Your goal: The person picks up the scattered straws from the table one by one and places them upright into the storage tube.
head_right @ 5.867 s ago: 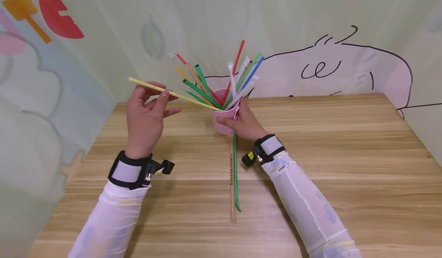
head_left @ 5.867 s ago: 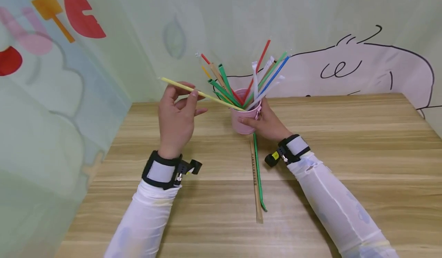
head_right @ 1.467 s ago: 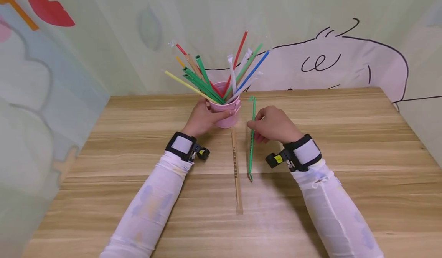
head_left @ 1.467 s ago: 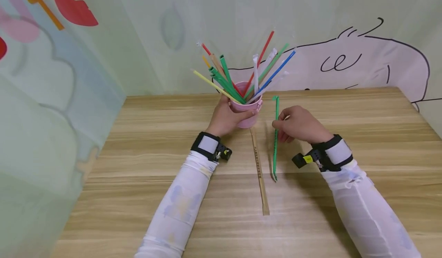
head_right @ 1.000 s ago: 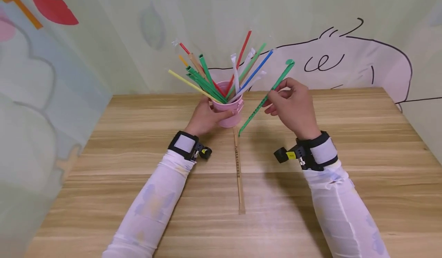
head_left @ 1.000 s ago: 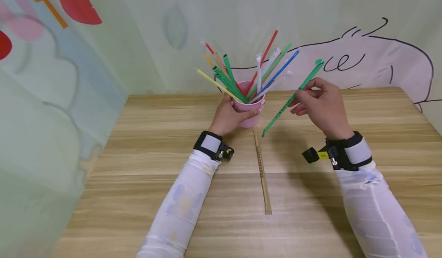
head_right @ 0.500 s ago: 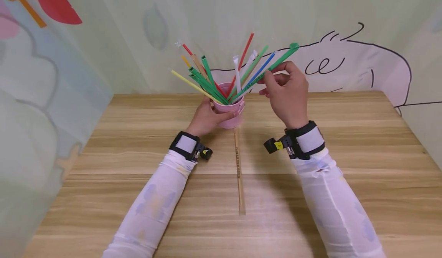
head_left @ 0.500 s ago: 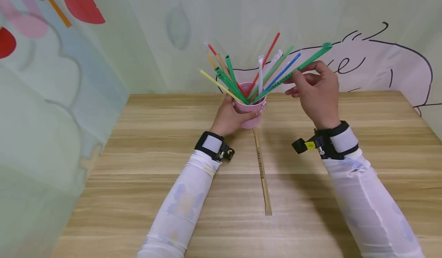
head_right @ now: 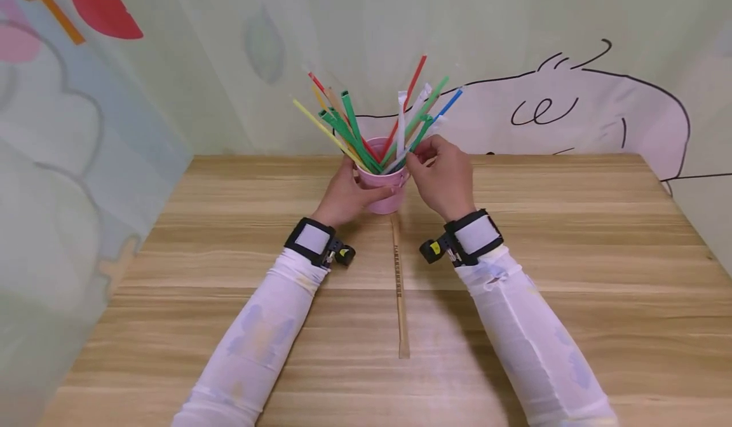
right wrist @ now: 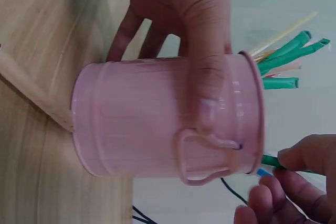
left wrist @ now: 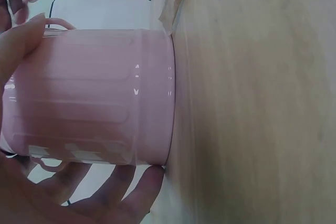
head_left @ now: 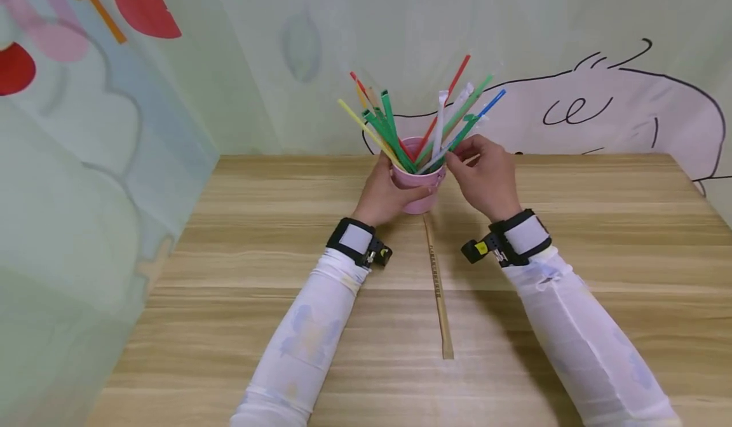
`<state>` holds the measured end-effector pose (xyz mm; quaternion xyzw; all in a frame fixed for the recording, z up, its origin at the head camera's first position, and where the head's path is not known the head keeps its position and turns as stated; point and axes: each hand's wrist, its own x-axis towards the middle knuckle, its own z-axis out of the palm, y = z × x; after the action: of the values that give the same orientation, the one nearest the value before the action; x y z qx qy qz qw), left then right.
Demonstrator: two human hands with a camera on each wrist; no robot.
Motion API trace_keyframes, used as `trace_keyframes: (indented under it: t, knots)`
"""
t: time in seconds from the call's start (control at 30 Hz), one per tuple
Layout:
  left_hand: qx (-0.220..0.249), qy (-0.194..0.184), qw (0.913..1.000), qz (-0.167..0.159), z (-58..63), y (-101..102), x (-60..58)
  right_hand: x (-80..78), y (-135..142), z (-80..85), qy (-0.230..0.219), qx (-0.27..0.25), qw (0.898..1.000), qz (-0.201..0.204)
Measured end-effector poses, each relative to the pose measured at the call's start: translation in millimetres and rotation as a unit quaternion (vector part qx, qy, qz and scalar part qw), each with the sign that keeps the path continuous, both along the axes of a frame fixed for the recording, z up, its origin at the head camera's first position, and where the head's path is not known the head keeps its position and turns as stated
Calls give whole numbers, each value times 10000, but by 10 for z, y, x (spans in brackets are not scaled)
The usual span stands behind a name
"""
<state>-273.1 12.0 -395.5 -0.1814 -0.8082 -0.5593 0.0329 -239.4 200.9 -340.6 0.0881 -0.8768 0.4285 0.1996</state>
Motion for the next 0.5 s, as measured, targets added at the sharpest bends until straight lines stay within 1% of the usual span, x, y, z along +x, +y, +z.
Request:
trace_keyframes:
  t: [0.07,0.17,0.33,0.43,0.5]
  knots:
    - [15,-12,10000,3,-3,6,-1,-22,-9,-35,-61,126,9999,-42]
    - [21,-44,10000,8,-11,16,2,-35,-4,-80,-167,61,9998,-63]
    - [42,-84,10000,-6,-29,34,6,2,40,-123,-371,-624,9973,-138]
    - [86,-92,9999,-6,-20,34,8,15,57,-105,-392,-1080,9934,-45]
    - [77,-116,9999,21,4,21,24,19,60,-75,-420,-1292,9907,50]
